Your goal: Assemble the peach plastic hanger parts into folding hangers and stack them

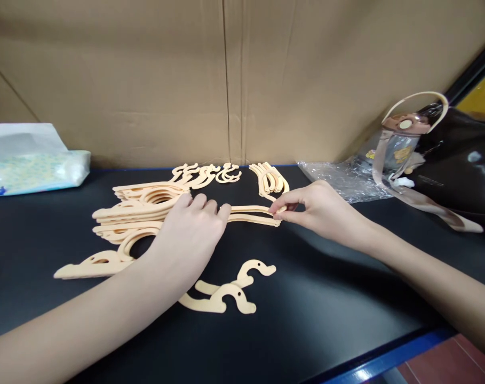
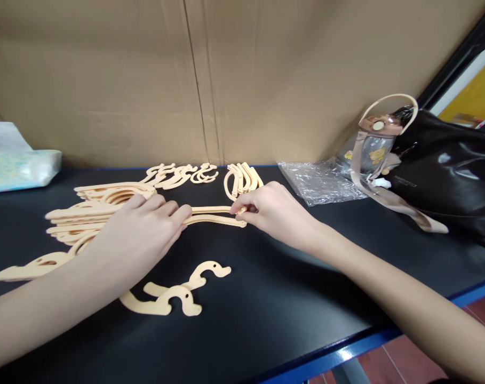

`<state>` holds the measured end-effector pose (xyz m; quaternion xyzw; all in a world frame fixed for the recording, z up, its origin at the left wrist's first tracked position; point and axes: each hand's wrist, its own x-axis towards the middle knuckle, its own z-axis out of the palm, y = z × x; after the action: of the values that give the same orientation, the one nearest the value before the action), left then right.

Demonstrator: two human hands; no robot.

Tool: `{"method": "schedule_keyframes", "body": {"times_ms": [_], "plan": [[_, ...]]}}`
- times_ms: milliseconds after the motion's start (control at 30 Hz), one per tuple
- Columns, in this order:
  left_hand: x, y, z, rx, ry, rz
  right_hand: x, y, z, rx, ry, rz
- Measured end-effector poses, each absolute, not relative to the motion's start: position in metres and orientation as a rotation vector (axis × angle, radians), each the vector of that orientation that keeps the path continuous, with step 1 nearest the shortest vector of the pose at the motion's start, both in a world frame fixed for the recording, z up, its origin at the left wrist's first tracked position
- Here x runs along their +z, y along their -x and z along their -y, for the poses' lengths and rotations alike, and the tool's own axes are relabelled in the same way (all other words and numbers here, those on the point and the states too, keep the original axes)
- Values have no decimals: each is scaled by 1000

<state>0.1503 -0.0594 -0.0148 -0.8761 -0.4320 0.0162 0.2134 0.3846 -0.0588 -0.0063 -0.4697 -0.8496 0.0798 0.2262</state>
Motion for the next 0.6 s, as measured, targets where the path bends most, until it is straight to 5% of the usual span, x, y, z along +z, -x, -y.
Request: {"method": "schedule_keyframes", "body": {"times_ms": [400,600], "plan": [[-16,-133,64,-482,2678,1529,-12,-383,58,188,1272,2343],[-20,-126,70,-1079,2840,1840,-19,-379,58,279,1268,2341]]}}
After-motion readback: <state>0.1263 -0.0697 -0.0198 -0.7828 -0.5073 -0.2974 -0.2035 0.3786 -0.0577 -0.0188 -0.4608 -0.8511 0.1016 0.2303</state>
